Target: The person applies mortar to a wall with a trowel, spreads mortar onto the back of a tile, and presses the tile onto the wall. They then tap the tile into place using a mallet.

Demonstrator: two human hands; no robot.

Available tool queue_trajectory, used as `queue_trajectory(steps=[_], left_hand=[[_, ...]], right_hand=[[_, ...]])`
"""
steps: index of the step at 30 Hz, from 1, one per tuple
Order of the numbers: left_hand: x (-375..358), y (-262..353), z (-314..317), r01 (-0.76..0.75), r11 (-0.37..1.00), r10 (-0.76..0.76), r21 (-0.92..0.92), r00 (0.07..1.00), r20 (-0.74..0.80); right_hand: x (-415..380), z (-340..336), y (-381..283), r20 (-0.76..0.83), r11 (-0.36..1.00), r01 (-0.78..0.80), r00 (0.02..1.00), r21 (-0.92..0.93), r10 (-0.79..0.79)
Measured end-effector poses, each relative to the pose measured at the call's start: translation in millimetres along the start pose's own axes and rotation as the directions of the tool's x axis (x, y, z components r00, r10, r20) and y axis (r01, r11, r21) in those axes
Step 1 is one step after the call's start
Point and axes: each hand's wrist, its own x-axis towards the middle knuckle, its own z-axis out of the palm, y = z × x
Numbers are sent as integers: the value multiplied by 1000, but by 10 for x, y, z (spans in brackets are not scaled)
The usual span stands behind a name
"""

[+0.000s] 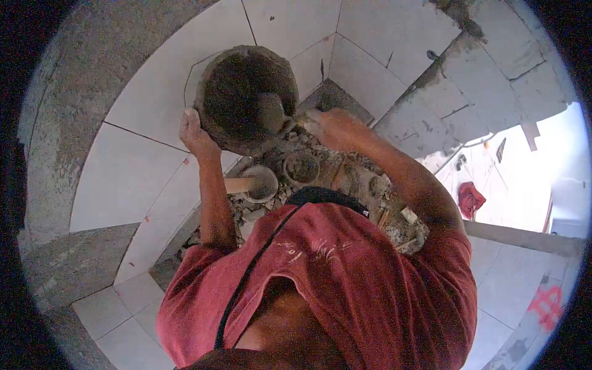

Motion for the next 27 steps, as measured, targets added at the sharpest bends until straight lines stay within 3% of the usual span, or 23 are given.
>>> queue_trajectory(steps=[2,3,4,5,7,9,10,12,13,15,16,17,18,19,21,22,24,26,27], left_hand=[[-56,19,67,-107,978,92,181,992,87],[-90,15,108,-112,978,96,177,991,98],[-127,10,154,-95,951,69,293,993,98],[-152,17,222,-85,911,50,403,994,98],[-226,50,412,-114,904,65,413,989,131],[-267,80,585,-149,898,84,414,982,169],[-332,91,614,-157,898,65,411,972,227],[-390,114,616,-178,899,62,400,956,286],[-382,105,626,-133,919,37,371,966,254],[-408,96,532,-85,932,3,352,974,228],[-404,64,481,-26,946,-53,323,971,232],[-391,17,427,37,955,-109,295,967,232],[-345,-77,352,30,956,-101,292,968,231],[-300,-147,260,13,957,-81,289,971,226],[-236,-189,120,-12,958,-51,287,976,211],[-217,-173,106,52,983,-79,178,985,152],[-194,-176,-3,95,994,-100,59,991,87],[-235,-260,-209,223,965,-226,-140,974,-3],[-306,-243,-247,216,966,-219,-140,976,-3]], right_hand=[[-8,-152,-70,-56,995,-46,998,-87,42],[64,-212,-60,-83,965,-75,995,-250,56],[125,-263,-63,-118,907,-109,991,-406,66],[154,-278,-94,-143,905,-121,987,-408,68],[169,-225,-182,-36,893,-100,995,-439,93],[62,-58,-260,43,831,37,999,-554,-16],[39,-51,-221,27,827,25,1000,-561,-13],[11,-77,-136,132,903,154,985,-400,-109],[8,-106,-107,119,897,153,986,-415,-113],[-44,-47,-114,223,975,125,971,-185,-83],[-33,64,4,214,974,125,973,-189,-84],[-12,242,184,35,978,169,984,119,-174],[-17,327,299,-162,880,254,965,402,-205],[-72,341,293,-161,878,261,964,401,-213],[-187,392,234,121,621,-183,983,762,140],[-227,409,215,123,632,-176,984,755,127],[-268,427,197,-10,319,-24,995,947,104],[-162,321,282,-51,338,15,994,941,99],[-98,279,324,-90,344,48,990,938,109]])
